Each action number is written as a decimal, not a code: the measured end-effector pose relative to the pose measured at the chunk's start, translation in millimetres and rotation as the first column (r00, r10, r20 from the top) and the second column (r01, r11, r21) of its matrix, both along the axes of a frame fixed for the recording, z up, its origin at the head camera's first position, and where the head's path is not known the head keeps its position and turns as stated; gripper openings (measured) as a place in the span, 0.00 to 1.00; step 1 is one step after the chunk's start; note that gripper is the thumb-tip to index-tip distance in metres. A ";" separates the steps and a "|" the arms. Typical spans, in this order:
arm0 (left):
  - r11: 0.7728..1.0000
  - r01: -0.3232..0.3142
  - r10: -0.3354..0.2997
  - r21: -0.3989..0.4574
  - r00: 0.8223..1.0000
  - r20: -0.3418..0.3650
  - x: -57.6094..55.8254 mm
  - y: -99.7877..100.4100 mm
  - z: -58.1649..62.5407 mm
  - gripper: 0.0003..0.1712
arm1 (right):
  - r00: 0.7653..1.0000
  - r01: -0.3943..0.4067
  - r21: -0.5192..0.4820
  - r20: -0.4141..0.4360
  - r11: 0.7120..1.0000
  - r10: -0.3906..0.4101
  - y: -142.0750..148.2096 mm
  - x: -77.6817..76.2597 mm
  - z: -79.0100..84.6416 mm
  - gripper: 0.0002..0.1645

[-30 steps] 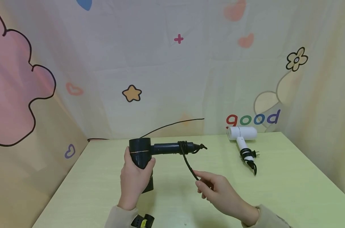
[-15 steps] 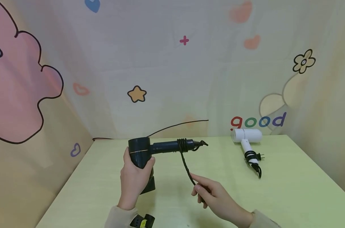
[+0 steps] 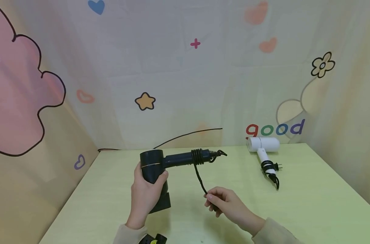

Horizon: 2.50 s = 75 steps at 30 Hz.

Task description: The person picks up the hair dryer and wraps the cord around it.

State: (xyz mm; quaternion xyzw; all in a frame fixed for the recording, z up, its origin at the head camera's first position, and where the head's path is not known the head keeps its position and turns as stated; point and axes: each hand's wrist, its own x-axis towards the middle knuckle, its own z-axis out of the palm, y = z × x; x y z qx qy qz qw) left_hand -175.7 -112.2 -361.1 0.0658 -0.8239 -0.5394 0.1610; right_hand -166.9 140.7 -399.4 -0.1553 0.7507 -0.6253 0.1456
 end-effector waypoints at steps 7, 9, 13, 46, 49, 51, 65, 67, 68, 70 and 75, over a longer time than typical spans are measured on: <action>0.997 0.066 -0.067 0.040 0.997 0.031 3.4 3.8 -0.2 0.53 | 0.999 0.035 0.035 -0.020 0.999 -0.035 5.7 -9.2 -3.5 0.24; 0.994 0.090 -0.092 0.056 0.995 0.040 4.2 4.7 -0.7 0.53 | 0.999 0.038 0.038 -0.016 0.999 -0.037 8.2 -12.6 -3.5 0.24; 0.987 0.139 -0.144 0.086 0.988 0.063 6.6 6.9 -1.5 0.54 | 1.000 0.030 0.059 -0.009 0.998 -0.030 15.1 -20.0 -2.0 0.24; 0.913 0.408 -0.405 0.012 0.900 0.163 12.4 6.5 -11.7 0.51 | 0.986 0.009 0.259 -0.161 0.966 0.034 60.9 -46.2 25.8 0.18; 0.910 0.414 -0.405 -0.014 0.898 0.170 12.4 6.7 -12.8 0.52 | 0.986 0.017 0.270 -0.164 0.963 0.028 61.9 -47.3 27.9 0.20; 0.909 0.415 -0.403 -0.040 0.899 0.174 12.2 7.1 -13.5 0.52 | 0.988 0.029 0.270 -0.157 0.962 0.014 61.8 -47.5 29.8 0.21; 0.900 0.407 -0.384 -0.155 0.909 0.160 8.3 10.4 -17.1 0.52 | 0.993 0.087 0.142 -0.092 0.986 -0.075 56.7 -41.5 44.2 0.36; 0.899 0.404 -0.380 -0.172 0.912 0.156 8.4 11.4 -16.7 0.53 | 0.995 0.074 0.108 -0.075 0.991 -0.066 54.8 -40.3 45.1 0.32; 0.899 0.399 -0.375 -0.180 0.914 0.155 8.1 12.0 -16.6 0.53 | 0.996 0.069 0.101 -0.069 0.993 -0.062 53.6 -39.2 46.3 0.30; 0.898 0.392 -0.368 -0.198 0.918 0.148 8.0 13.1 -16.3 0.53 | 0.995 0.058 0.111 -0.087 0.992 -0.048 51.7 -35.8 49.2 0.27; 0.897 0.358 -0.338 -0.258 0.933 0.122 8.0 15.4 -15.6 0.53 | 0.960 0.037 0.187 -0.279 0.982 0.017 44.2 -24.0 53.4 0.16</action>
